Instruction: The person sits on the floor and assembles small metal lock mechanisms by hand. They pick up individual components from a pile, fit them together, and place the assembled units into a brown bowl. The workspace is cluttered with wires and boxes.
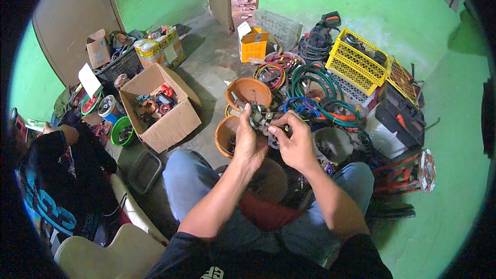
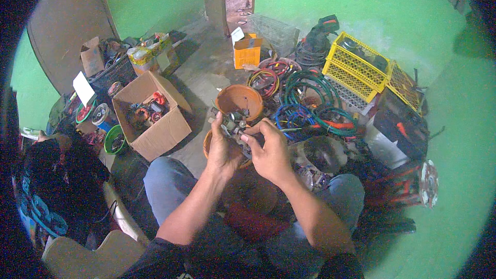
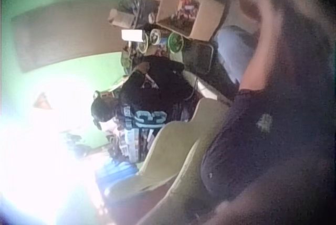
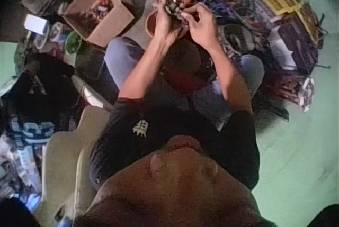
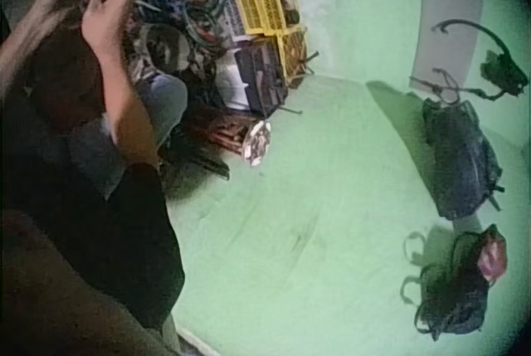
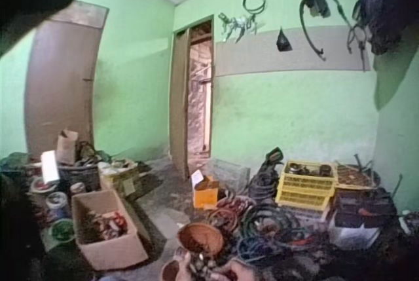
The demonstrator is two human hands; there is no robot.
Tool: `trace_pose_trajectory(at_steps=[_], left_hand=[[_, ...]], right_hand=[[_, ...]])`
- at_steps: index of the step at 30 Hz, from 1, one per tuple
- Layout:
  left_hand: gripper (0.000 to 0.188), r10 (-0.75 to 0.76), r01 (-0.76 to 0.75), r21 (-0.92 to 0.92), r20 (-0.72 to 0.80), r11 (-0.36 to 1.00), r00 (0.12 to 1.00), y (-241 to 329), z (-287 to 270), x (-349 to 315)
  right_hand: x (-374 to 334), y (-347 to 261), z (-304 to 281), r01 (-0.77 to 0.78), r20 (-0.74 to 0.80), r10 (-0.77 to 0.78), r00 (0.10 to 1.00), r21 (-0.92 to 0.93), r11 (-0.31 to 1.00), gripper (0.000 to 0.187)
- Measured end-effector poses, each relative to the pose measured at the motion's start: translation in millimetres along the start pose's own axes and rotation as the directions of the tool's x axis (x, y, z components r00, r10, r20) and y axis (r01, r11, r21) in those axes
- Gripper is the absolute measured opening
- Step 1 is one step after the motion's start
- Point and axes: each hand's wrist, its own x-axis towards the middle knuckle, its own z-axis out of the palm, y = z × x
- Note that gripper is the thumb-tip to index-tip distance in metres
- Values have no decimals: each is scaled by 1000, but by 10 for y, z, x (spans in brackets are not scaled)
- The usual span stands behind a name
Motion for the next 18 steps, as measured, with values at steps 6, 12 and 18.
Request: trace_pose_trajectory(at_steps=[6, 12, 18], left_hand=[[41, 6, -5, 45, -9, 999, 1000, -44, 33, 29], [47, 47, -35, 238, -46, 971, 998, -108, -55, 113], [39, 13, -12, 198, -5, 980, 1000, -111, -54, 66]], right_hand=[[-29, 53, -64, -32, 21, 31, 999, 26, 999, 12], [10, -31, -151, -66, -22, 68, 997, 55, 996, 18], [19, 90, -130, -34, -49, 36, 998, 35, 999, 15]])
